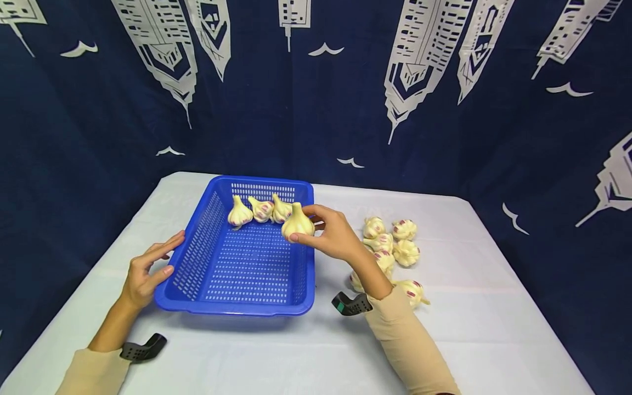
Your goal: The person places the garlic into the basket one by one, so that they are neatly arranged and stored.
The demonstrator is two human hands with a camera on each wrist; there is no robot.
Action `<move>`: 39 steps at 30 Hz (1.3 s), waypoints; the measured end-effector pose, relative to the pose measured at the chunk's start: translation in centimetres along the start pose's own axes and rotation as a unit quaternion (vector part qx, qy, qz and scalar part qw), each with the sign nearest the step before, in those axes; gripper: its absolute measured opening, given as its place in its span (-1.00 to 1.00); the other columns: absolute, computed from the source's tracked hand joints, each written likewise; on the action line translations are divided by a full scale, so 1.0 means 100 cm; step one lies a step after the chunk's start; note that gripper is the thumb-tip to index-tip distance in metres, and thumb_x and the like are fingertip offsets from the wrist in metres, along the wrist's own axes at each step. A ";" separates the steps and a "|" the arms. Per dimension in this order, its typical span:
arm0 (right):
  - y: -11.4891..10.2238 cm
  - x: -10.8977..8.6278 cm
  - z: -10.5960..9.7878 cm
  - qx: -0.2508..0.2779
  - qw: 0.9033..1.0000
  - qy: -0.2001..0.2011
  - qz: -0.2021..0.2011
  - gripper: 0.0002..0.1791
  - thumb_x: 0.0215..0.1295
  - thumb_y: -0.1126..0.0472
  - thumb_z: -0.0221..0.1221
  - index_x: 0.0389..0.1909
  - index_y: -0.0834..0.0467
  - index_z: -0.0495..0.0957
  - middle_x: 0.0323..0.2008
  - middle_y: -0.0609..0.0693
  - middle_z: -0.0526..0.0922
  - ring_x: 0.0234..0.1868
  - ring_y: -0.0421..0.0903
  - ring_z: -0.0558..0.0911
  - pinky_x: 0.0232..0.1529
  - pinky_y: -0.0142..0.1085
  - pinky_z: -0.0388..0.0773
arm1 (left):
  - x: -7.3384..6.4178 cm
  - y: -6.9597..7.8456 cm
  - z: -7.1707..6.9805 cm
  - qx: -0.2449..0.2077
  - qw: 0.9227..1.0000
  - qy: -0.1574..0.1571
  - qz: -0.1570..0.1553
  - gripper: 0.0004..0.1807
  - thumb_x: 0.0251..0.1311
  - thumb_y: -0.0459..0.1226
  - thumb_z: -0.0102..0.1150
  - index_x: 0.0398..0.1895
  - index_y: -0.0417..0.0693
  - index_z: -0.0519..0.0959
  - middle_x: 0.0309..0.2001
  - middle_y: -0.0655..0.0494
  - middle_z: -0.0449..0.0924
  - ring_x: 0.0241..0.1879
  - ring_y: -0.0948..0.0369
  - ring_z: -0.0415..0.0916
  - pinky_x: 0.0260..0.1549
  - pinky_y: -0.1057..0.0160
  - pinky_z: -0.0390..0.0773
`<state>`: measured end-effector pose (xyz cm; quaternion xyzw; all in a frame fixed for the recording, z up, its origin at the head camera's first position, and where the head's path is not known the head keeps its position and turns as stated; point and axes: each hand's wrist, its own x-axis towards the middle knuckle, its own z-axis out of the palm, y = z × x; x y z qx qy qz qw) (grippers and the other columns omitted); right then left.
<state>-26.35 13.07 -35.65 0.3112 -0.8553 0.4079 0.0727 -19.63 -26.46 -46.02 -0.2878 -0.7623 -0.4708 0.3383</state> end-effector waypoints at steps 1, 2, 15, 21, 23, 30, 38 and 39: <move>0.000 0.002 0.001 0.001 1.000 -0.001 0.001 -0.42 0.04 0.13 0.47 0.08 0.28 0.57 -0.06 0.10 0.69 -0.10 0.03 0.66 -0.04 -0.14 0.61 | 0.000 0.000 0.000 0.001 1.000 -0.001 -0.001 -0.39 -0.13 -0.45 0.07 0.15 -0.39 0.55 0.22 -0.16 0.53 0.01 0.31 0.50 -0.19 0.34 0.37; -0.001 0.004 0.003 0.000 1.000 -0.002 0.002 -0.42 0.05 0.13 0.47 0.08 0.28 0.57 -0.07 0.10 0.69 -0.10 0.03 0.66 -0.05 -0.14 0.61 | -0.001 -0.001 -0.001 0.001 1.000 -0.004 -0.005 -0.39 -0.12 -0.44 0.06 0.15 -0.38 0.55 0.22 -0.16 0.52 0.01 0.32 0.50 -0.19 0.34 0.37; -0.004 0.031 0.009 0.023 1.000 -0.011 0.006 -0.34 -0.05 0.12 0.53 0.06 0.32 0.55 -0.07 0.13 0.67 -0.08 0.03 0.67 -0.07 -0.13 0.62 | -0.004 -0.004 -0.002 0.012 1.000 -0.012 -0.023 -0.39 -0.10 -0.43 0.04 0.16 -0.39 0.54 0.23 -0.16 0.51 0.00 0.36 0.49 -0.20 0.33 0.37; -0.004 0.045 0.013 0.030 0.999 -0.016 0.000 -0.32 -0.14 0.14 0.57 0.03 0.31 0.56 -0.10 0.13 0.68 -0.11 0.02 0.67 -0.09 -0.09 0.63 | -0.004 -0.003 -0.002 0.011 0.999 -0.014 -0.028 -0.39 -0.10 -0.43 0.04 0.17 -0.38 0.54 0.24 -0.15 0.51 0.02 0.38 0.49 -0.19 0.34 0.37; -0.005 0.049 0.014 0.028 0.999 -0.018 -0.005 -0.31 -0.16 0.15 0.58 0.03 0.32 0.56 -0.10 0.14 0.68 -0.10 0.03 0.67 -0.09 -0.09 0.63 | -0.004 -0.003 -0.002 0.010 1.000 -0.015 -0.026 -0.39 -0.10 -0.43 0.04 0.17 -0.38 0.54 0.24 -0.15 0.51 0.02 0.37 0.49 -0.19 0.36 0.36; -0.009 0.065 0.020 0.014 0.999 -0.029 -0.006 -0.30 -0.11 0.08 0.56 0.06 0.30 0.55 -0.07 0.12 0.66 -0.06 0.02 0.65 -0.09 -0.09 0.63 | -0.002 -0.002 -0.002 0.008 1.000 -0.013 -0.020 -0.39 -0.10 -0.43 0.04 0.17 -0.39 0.54 0.25 -0.12 0.51 0.01 0.38 0.50 -0.20 0.33 0.37; -0.011 0.079 0.030 0.011 0.998 -0.068 -0.011 -0.25 -0.18 0.10 0.60 0.07 0.28 0.55 -0.05 0.11 0.64 -0.06 0.03 0.65 -0.15 -0.28 0.63 | -0.003 -0.003 -0.002 0.009 0.999 -0.017 -0.026 -0.39 -0.09 -0.43 0.04 0.17 -0.39 0.53 0.24 -0.14 0.51 -0.01 0.39 0.51 -0.20 0.33 0.38; -0.011 0.080 0.031 0.013 0.997 -0.070 -0.010 -0.26 -0.18 0.10 0.60 0.06 0.28 0.56 -0.06 0.11 0.64 -0.06 0.02 0.65 -0.16 -0.29 0.63 | -0.003 -0.003 -0.002 0.009 1.000 -0.017 -0.025 -0.39 -0.09 -0.44 0.04 0.16 -0.40 0.53 0.24 -0.14 0.51 -0.02 0.39 0.51 -0.20 0.33 0.37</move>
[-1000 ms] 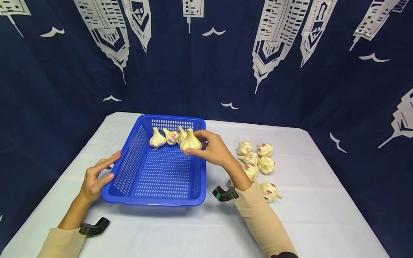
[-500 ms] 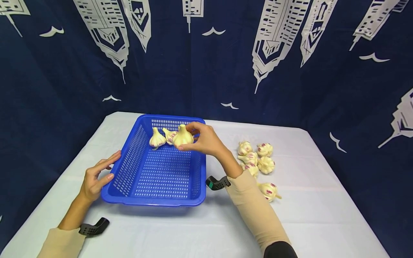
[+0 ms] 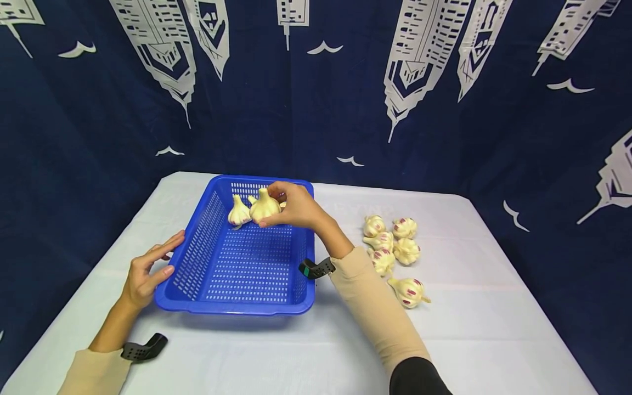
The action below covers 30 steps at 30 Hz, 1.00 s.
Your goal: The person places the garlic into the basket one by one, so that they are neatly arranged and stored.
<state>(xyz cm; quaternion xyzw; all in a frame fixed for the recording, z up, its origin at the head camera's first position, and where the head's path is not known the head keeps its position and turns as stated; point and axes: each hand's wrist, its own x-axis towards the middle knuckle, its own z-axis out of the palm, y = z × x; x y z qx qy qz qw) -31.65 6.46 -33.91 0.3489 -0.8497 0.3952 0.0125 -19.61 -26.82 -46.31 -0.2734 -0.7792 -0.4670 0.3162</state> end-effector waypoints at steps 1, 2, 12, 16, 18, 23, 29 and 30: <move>-0.001 0.001 0.001 -0.002 1.000 -0.001 0.001 -0.27 -0.18 0.09 0.59 0.05 0.27 0.56 -0.07 0.10 0.64 -0.06 0.01 0.64 -0.17 -0.31 0.63 | 0.000 0.000 0.000 0.000 1.000 0.000 0.000 -0.39 -0.09 -0.44 0.04 0.16 -0.40 0.53 0.24 -0.14 0.51 -0.02 0.38 0.51 -0.20 0.33 0.37; -0.001 0.003 0.002 -0.005 1.000 -0.001 0.002 -0.28 -0.17 0.07 0.59 0.04 0.26 0.57 -0.08 0.08 0.64 -0.07 0.00 0.64 -0.18 -0.33 0.63 | 0.000 0.000 0.000 0.000 1.000 -0.001 -0.001 -0.39 -0.09 -0.44 0.04 0.16 -0.40 0.53 0.24 -0.14 0.51 -0.03 0.38 0.51 -0.20 0.33 0.37; -0.003 0.017 0.012 -0.023 0.999 0.000 0.024 -0.36 -0.04 -0.05 0.51 0.01 0.21 0.58 -0.13 0.01 0.64 -0.12 -0.02 0.62 -0.25 -0.30 0.61 | 0.001 0.001 0.000 -0.002 1.000 -0.005 -0.006 -0.39 -0.09 -0.44 0.05 0.17 -0.38 0.53 0.26 -0.11 0.50 -0.03 0.38 0.51 -0.18 0.34 0.38; -0.004 0.021 0.016 -0.030 0.999 -0.020 0.021 -0.34 -0.01 -0.04 0.49 0.07 0.23 0.56 -0.07 0.04 0.64 -0.08 -0.01 0.63 -0.21 -0.32 0.60 | 0.001 0.002 -0.001 -0.001 1.000 -0.006 -0.007 -0.39 -0.09 -0.45 0.05 0.18 -0.39 0.53 0.26 -0.10 0.49 -0.03 0.38 0.50 -0.18 0.34 0.38; -0.006 0.023 0.019 -0.037 0.999 -0.031 0.016 -0.32 0.00 -0.05 0.48 0.10 0.23 0.56 -0.05 0.04 0.64 -0.07 -0.01 0.63 -0.19 -0.33 0.59 | 0.001 0.003 -0.001 0.000 1.000 -0.006 -0.009 -0.39 -0.08 -0.44 0.05 0.18 -0.38 0.53 0.27 -0.07 0.49 -0.03 0.39 0.50 -0.18 0.34 0.38; -0.011 0.028 0.027 -0.051 0.998 -0.046 0.004 -0.37 0.00 -0.07 0.48 0.03 0.20 0.59 -0.12 -0.01 0.67 -0.17 -0.08 0.62 -0.27 -0.35 0.54 | 0.002 0.005 -0.002 0.000 1.000 -0.005 -0.009 -0.39 -0.08 -0.45 0.05 0.19 -0.36 0.53 0.27 -0.07 0.49 -0.02 0.39 0.50 -0.18 0.32 0.38; -0.016 0.039 0.037 -0.069 0.995 -0.064 0.009 -0.50 0.02 -0.05 0.47 -0.13 0.18 0.60 -0.31 -0.01 0.61 -0.37 -0.12 0.52 -0.47 -0.39 0.43 | 0.001 0.004 -0.002 -0.006 1.000 -0.008 -0.019 -0.40 -0.07 -0.44 0.05 0.18 -0.37 0.53 0.27 -0.09 0.49 -0.03 0.39 0.50 -0.17 0.34 0.37; -0.017 0.041 0.039 -0.074 0.995 -0.066 0.010 -0.50 0.02 -0.04 0.48 -0.13 0.19 0.60 -0.31 -0.01 0.61 -0.36 -0.12 0.51 -0.46 -0.39 0.43 | 0.001 0.004 -0.002 -0.006 1.000 -0.009 -0.020 -0.40 -0.07 -0.44 0.05 0.19 -0.38 0.53 0.27 -0.09 0.49 -0.03 0.39 0.50 -0.17 0.34 0.37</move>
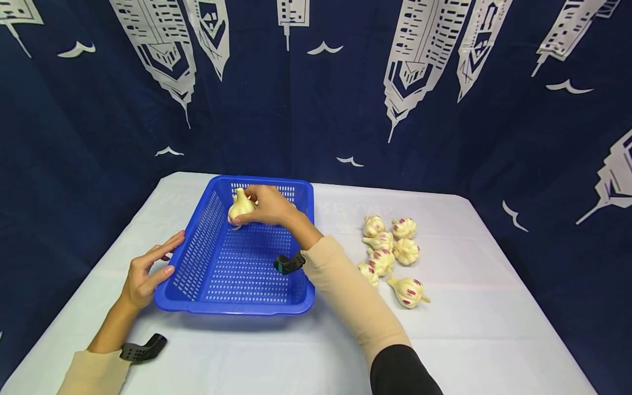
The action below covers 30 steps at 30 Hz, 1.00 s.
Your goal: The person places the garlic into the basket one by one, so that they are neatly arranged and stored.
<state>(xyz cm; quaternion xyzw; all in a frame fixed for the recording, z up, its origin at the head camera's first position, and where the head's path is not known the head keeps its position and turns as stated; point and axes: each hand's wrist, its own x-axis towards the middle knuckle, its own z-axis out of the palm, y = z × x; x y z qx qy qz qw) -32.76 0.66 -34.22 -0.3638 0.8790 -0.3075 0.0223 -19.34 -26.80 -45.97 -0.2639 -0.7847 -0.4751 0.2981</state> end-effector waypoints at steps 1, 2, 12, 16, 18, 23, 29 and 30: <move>-0.001 0.002 0.002 -0.002 1.000 -0.004 0.003 -0.49 0.02 -0.05 0.48 -0.12 0.19 0.60 -0.30 -0.01 0.61 -0.35 -0.12 0.51 -0.46 -0.40 0.43 | 0.000 0.000 0.000 0.003 1.000 0.000 0.002 -0.40 -0.07 -0.45 0.05 0.18 -0.38 0.53 0.27 -0.10 0.49 -0.02 0.39 0.50 -0.17 0.35 0.37; -0.002 0.005 0.003 -0.003 1.000 -0.008 0.006 -0.48 0.02 -0.04 0.48 -0.11 0.19 0.60 -0.29 0.00 0.61 -0.34 -0.12 0.51 -0.45 -0.40 0.44 | 0.000 0.000 0.000 0.003 1.000 0.000 0.001 -0.40 -0.07 -0.45 0.05 0.18 -0.38 0.53 0.27 -0.10 0.49 -0.03 0.39 0.50 -0.17 0.35 0.37; -0.001 0.020 0.027 -0.040 0.998 -0.045 0.015 -0.47 0.01 -0.11 0.47 -0.17 0.18 0.58 -0.39 -0.02 0.58 -0.39 -0.16 0.47 -0.43 -0.40 0.36 | 0.001 0.002 -0.002 0.008 1.000 -0.004 0.013 -0.39 -0.09 -0.46 0.10 0.18 -0.37 0.54 0.26 -0.10 0.49 -0.03 0.37 0.51 -0.18 0.33 0.38; -0.001 0.026 0.035 -0.062 0.996 -0.055 0.017 -0.42 0.01 -0.14 0.45 -0.10 0.20 0.58 -0.36 -0.02 0.62 -0.36 -0.16 0.49 -0.37 -0.35 0.38 | 0.002 0.003 -0.002 0.013 1.000 -0.003 0.020 -0.39 -0.10 -0.46 0.11 0.17 -0.37 0.54 0.26 -0.11 0.50 -0.03 0.37 0.50 -0.19 0.32 0.39; -0.001 0.028 0.039 -0.068 0.995 -0.064 0.025 -0.36 0.02 -0.15 0.45 -0.01 0.21 0.57 -0.34 -0.03 0.64 -0.35 -0.17 0.51 -0.36 -0.35 0.41 | 0.002 0.003 -0.002 0.013 1.000 -0.005 0.016 -0.39 -0.09 -0.46 0.11 0.18 -0.36 0.54 0.27 -0.09 0.49 -0.03 0.38 0.50 -0.19 0.32 0.39; -0.001 0.031 0.051 -0.065 0.994 -0.087 0.028 -0.30 0.03 -0.15 0.44 0.08 0.23 0.56 -0.37 -0.03 0.66 -0.40 -0.20 0.51 -0.41 -0.40 0.43 | 0.000 0.002 -0.003 0.017 1.000 -0.013 0.007 -0.39 -0.07 -0.45 0.11 0.20 -0.35 0.53 0.29 -0.07 0.48 -0.03 0.40 0.49 -0.20 0.29 0.40; -0.001 0.031 0.063 -0.086 0.990 -0.102 0.037 -0.33 0.00 -0.17 0.45 0.01 0.20 0.58 -0.35 -0.08 0.66 -0.35 -0.19 0.57 -0.32 -0.40 0.47 | 0.000 0.002 -0.003 0.020 1.000 -0.017 0.001 -0.39 -0.05 -0.45 0.11 0.21 -0.34 0.52 0.30 -0.03 0.47 -0.04 0.39 0.49 -0.19 0.30 0.40; 0.000 0.031 0.065 -0.088 0.990 -0.102 0.042 -0.33 0.00 -0.16 0.46 0.02 0.20 0.58 -0.33 -0.07 0.66 -0.33 -0.18 0.58 -0.31 -0.39 0.47 | 0.000 0.002 -0.003 0.020 1.000 -0.018 0.001 -0.39 -0.05 -0.45 0.11 0.21 -0.34 0.52 0.30 -0.03 0.47 -0.03 0.39 0.49 -0.19 0.30 0.40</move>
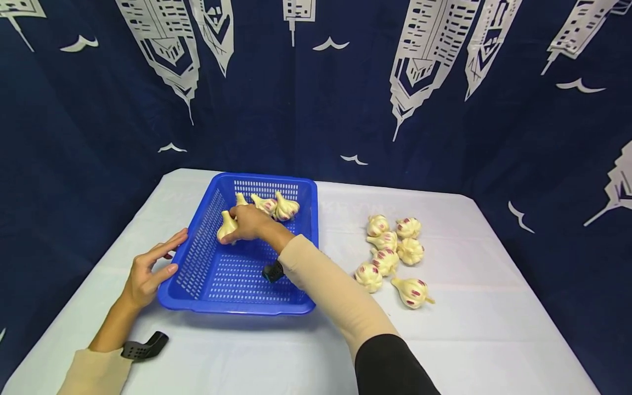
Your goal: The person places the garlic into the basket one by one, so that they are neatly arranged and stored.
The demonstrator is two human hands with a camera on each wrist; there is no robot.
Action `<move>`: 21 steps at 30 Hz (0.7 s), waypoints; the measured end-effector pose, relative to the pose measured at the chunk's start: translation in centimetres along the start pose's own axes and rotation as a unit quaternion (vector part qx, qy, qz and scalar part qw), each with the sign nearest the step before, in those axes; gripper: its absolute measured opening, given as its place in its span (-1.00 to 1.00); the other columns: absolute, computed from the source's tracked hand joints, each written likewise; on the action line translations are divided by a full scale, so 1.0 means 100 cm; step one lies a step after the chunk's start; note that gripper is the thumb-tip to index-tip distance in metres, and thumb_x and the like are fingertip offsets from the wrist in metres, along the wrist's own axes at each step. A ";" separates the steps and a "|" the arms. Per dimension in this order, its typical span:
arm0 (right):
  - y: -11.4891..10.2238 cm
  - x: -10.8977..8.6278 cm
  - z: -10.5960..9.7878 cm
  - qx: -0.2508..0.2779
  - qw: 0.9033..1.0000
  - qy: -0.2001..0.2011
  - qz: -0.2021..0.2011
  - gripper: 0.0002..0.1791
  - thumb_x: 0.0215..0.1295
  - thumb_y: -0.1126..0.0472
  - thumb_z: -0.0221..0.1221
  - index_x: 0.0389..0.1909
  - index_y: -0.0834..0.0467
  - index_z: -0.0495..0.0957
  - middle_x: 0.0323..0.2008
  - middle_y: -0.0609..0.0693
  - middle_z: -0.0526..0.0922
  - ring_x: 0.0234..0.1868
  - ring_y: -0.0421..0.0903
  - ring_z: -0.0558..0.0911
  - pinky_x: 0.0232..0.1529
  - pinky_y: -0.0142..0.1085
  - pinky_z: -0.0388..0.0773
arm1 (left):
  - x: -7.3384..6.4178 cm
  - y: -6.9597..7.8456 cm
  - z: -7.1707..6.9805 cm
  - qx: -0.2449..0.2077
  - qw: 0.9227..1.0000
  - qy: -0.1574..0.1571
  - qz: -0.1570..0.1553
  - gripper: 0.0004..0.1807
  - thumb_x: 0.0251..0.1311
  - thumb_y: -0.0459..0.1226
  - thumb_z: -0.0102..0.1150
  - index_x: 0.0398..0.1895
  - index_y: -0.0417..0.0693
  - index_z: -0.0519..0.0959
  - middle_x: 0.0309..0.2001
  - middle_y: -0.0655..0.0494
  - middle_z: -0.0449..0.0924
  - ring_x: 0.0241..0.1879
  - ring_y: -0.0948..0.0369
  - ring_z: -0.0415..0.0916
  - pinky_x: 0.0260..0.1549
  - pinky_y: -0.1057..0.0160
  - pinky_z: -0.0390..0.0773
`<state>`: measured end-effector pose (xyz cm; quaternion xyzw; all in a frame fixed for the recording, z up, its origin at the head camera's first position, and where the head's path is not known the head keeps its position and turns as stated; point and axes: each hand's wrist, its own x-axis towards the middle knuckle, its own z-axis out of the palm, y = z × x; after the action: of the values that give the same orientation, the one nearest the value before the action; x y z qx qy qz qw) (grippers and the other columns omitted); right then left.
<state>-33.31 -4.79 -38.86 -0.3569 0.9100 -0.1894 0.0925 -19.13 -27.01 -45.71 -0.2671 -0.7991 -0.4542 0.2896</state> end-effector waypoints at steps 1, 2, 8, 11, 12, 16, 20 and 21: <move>0.000 -0.001 0.000 0.001 1.000 0.001 0.004 -0.33 0.00 -0.16 0.46 0.02 0.21 0.58 -0.32 -0.06 0.66 -0.32 -0.17 0.59 -0.30 -0.39 0.48 | 0.000 0.000 0.000 0.000 1.000 0.000 0.000 -0.39 -0.05 -0.45 0.11 0.21 -0.34 0.52 0.30 -0.03 0.47 -0.03 0.40 0.49 -0.20 0.29 0.40; 0.000 -0.001 0.000 0.003 1.000 0.001 0.008 -0.33 0.00 -0.15 0.46 0.02 0.21 0.57 -0.31 -0.05 0.66 -0.31 -0.16 0.59 -0.29 -0.38 0.48 | 0.000 0.000 0.000 0.000 1.000 0.000 0.000 -0.39 -0.05 -0.45 0.11 0.21 -0.34 0.52 0.30 -0.02 0.47 -0.03 0.40 0.49 -0.20 0.29 0.41; -0.001 -0.002 0.002 -0.008 1.000 -0.001 0.019 -0.33 0.01 -0.12 0.46 0.04 0.23 0.58 -0.30 -0.03 0.67 -0.31 -0.15 0.57 -0.30 -0.39 0.46 | 0.000 -0.001 0.001 0.001 1.000 0.000 -0.001 -0.39 -0.05 -0.45 0.10 0.22 -0.33 0.52 0.30 -0.02 0.47 -0.03 0.40 0.49 -0.21 0.25 0.41; -0.001 -0.002 0.003 -0.012 1.000 -0.002 0.020 -0.33 0.03 -0.13 0.45 0.05 0.24 0.57 -0.30 -0.03 0.67 -0.31 -0.15 0.57 -0.31 -0.39 0.46 | 0.000 -0.001 0.001 0.000 1.000 0.000 0.001 -0.39 -0.05 -0.45 0.11 0.22 -0.33 0.52 0.30 -0.03 0.47 -0.03 0.40 0.49 -0.21 0.26 0.40; -0.001 -0.003 0.003 -0.013 1.000 -0.002 0.021 -0.33 0.04 -0.13 0.45 0.05 0.24 0.57 -0.30 -0.03 0.67 -0.32 -0.15 0.56 -0.31 -0.39 0.46 | 0.000 -0.001 0.001 -0.001 1.000 -0.001 0.001 -0.39 -0.05 -0.45 0.11 0.22 -0.34 0.52 0.30 -0.03 0.47 -0.03 0.40 0.49 -0.21 0.26 0.40; 0.000 -0.002 0.005 -0.007 1.000 -0.001 0.026 -0.34 0.05 -0.14 0.44 0.04 0.23 0.58 -0.30 -0.04 0.66 -0.33 -0.16 0.56 -0.30 -0.39 0.46 | 0.000 0.000 0.001 -0.003 1.000 0.000 0.003 -0.39 -0.05 -0.45 0.11 0.22 -0.33 0.52 0.30 -0.02 0.47 -0.03 0.40 0.49 -0.21 0.26 0.40; 0.001 -0.002 0.005 -0.001 1.000 0.007 0.022 -0.39 0.07 -0.11 0.43 0.01 0.23 0.61 -0.28 -0.03 0.69 -0.32 -0.17 0.57 -0.27 -0.39 0.48 | 0.001 0.000 0.001 -0.002 1.000 0.000 0.002 -0.39 -0.05 -0.45 0.10 0.22 -0.33 0.52 0.30 -0.02 0.47 -0.03 0.40 0.49 -0.22 0.25 0.41; 0.001 -0.002 0.004 -0.001 1.000 0.009 0.021 -0.40 0.07 -0.10 0.43 0.01 0.23 0.62 -0.27 -0.03 0.69 -0.31 -0.17 0.57 -0.26 -0.39 0.48 | 0.001 0.000 0.001 -0.002 1.000 0.000 0.002 -0.39 -0.04 -0.45 0.10 0.21 -0.33 0.52 0.30 -0.03 0.47 -0.03 0.40 0.49 -0.22 0.25 0.41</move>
<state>-33.09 -4.72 -39.30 -0.3361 0.9184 -0.1894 0.0874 -19.22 -26.91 -45.68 -0.2689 -0.7979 -0.4550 0.2899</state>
